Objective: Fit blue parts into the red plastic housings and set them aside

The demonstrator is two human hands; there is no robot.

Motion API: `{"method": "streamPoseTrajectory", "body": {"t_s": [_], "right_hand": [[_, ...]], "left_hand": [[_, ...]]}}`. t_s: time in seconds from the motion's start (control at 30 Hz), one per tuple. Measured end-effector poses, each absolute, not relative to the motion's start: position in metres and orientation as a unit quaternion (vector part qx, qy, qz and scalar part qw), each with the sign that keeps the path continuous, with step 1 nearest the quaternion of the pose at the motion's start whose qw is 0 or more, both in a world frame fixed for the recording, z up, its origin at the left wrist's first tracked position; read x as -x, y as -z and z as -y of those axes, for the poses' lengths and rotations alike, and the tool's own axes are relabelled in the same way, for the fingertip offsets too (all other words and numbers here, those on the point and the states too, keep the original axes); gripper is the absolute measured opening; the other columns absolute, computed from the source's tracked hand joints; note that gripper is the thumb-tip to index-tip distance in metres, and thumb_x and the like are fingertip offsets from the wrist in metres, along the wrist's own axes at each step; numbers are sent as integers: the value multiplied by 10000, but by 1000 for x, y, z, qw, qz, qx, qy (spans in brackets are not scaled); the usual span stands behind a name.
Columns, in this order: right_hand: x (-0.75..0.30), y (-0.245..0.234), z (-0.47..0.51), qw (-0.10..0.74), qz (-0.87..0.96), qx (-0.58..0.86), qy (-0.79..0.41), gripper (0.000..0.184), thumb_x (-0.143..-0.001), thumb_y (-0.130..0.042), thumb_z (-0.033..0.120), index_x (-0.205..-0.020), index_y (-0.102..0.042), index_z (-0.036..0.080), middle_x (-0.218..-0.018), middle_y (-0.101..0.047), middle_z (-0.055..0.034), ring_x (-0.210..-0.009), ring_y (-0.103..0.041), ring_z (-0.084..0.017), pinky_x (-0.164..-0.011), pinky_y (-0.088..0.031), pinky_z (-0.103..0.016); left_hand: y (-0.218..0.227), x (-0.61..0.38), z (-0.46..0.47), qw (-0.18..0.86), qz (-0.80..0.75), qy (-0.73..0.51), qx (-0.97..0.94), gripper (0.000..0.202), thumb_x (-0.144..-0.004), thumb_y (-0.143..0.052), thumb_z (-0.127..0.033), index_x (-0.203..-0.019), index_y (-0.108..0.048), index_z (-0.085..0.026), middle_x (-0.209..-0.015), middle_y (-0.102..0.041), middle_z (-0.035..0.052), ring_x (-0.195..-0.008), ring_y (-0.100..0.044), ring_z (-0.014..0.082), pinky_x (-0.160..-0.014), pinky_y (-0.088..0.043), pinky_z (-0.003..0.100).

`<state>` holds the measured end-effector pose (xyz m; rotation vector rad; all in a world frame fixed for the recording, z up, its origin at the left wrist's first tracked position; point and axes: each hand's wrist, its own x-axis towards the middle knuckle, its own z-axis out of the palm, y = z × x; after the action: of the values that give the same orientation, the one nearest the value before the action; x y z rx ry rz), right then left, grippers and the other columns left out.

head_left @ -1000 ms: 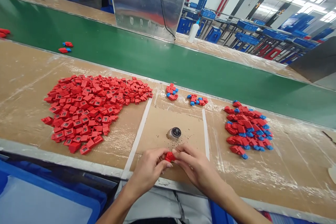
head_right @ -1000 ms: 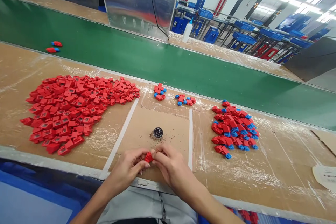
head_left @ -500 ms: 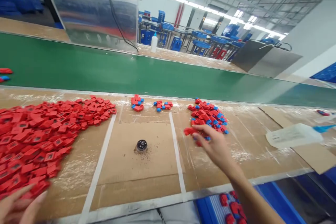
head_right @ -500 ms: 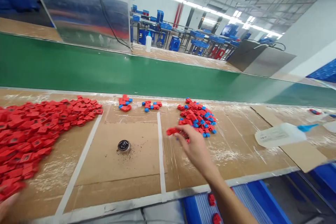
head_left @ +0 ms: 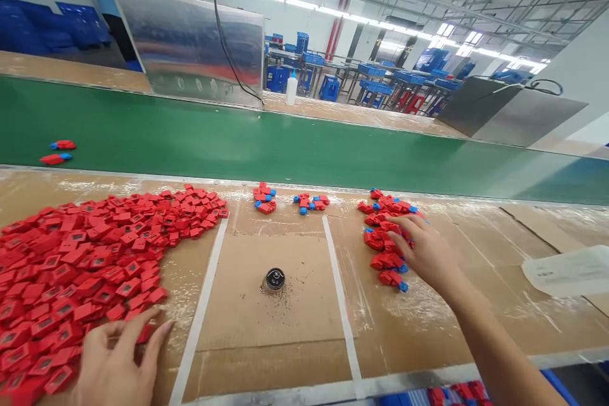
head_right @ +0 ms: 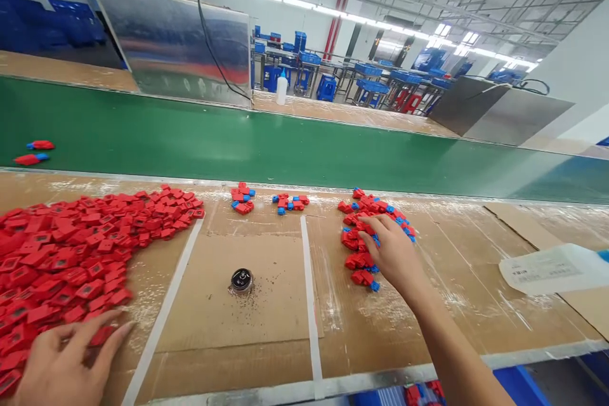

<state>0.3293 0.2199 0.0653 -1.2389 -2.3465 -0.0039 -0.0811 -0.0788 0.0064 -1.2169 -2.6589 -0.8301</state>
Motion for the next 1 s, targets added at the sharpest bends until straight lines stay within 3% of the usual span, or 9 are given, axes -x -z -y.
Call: {"method": "streamPoseTrajectory", "body": {"t_s": [0.07,0.17,0.27,0.4,0.6,0.73,0.87,0.93,1.0], "right_hand": [[-293,-66,-230,211,881,421,-37,276,-959,-434,314,-1121,-622,194,-1120,-620,-105,-1015,-601,-253,-878,-472,-360],[-234,-58,-254,130,892,425,-83,273,-968,-458,253,-1193,-602,198,-1079,-643,-86,-945,-621,-213,-825,-465,-295],[-192,-45,-275,95,886,446,-83,286,-985,-483,307,-1222,-583,182,-1062,-663,-106,-945,-624,-232,-792,-448,-290],[-169,-35,-279,66,871,481,-72,332,-1015,-411,409,-1129,-590,153,-1046,-665,-149,-936,-627,-260,-755,-434,-305],[-165,-37,-265,26,859,509,-47,311,-1000,-438,413,-1109,-574,155,-1069,-637,-176,-939,-621,-292,-731,-436,-335],[-175,-44,-268,7,865,499,-58,219,-911,-601,264,-1085,-588,130,-976,-663,-162,-921,-629,-312,-738,-438,-342],[-193,-52,-259,19,871,483,-88,253,-865,-586,129,-1115,-592,90,-966,-682,-166,-948,-633,-316,-777,-455,-360],[-201,-57,-242,26,882,457,-114,256,-862,-565,111,-1114,-607,111,-984,-692,-130,-942,-646,-270,-799,-474,-336],[-206,-63,-218,39,899,400,-173,268,-863,-562,123,-1124,-617,152,-1009,-699,-76,-925,-657,-210,-814,-496,-296]], "left_hand": [[-14,75,72,81,872,236,422,465,-905,-358,-508,-951,-694,-190,-962,-514,89,-818,-565,252,-670,-442,354],[-19,78,74,44,868,252,425,436,-882,-381,-518,-943,-691,-218,-967,-587,67,-754,-620,218,-682,-474,344],[-18,87,88,-24,865,313,391,397,-820,-484,-557,-979,-674,-246,-1060,-645,54,-693,-658,194,-724,-516,339],[-19,85,102,-133,838,426,316,433,-757,-630,-562,-1047,-649,-240,-1030,-693,41,-832,-695,223,-808,-557,307],[-31,50,80,-261,753,534,281,414,-777,-688,-484,-1062,-636,-189,-808,-660,8,-716,-635,169,-634,-537,230],[-31,24,57,-352,677,581,282,355,-787,-695,-420,-1036,-632,-174,-760,-635,-8,-624,-573,130,-544,-491,206],[-28,6,44,-389,653,567,316,269,-818,-676,-370,-1000,-635,-177,-835,-672,15,-764,-637,154,-716,-530,244],[-28,1,41,-386,658,550,341,221,-842,-653,-361,-969,-626,-183,-910,-689,34,-879,-662,177,-814,-525,269],[-29,-2,38,-381,669,525,363,184,-863,-626,-363,-917,-601,-190,-932,-692,39,-890,-670,184,-816,-525,279]]}}
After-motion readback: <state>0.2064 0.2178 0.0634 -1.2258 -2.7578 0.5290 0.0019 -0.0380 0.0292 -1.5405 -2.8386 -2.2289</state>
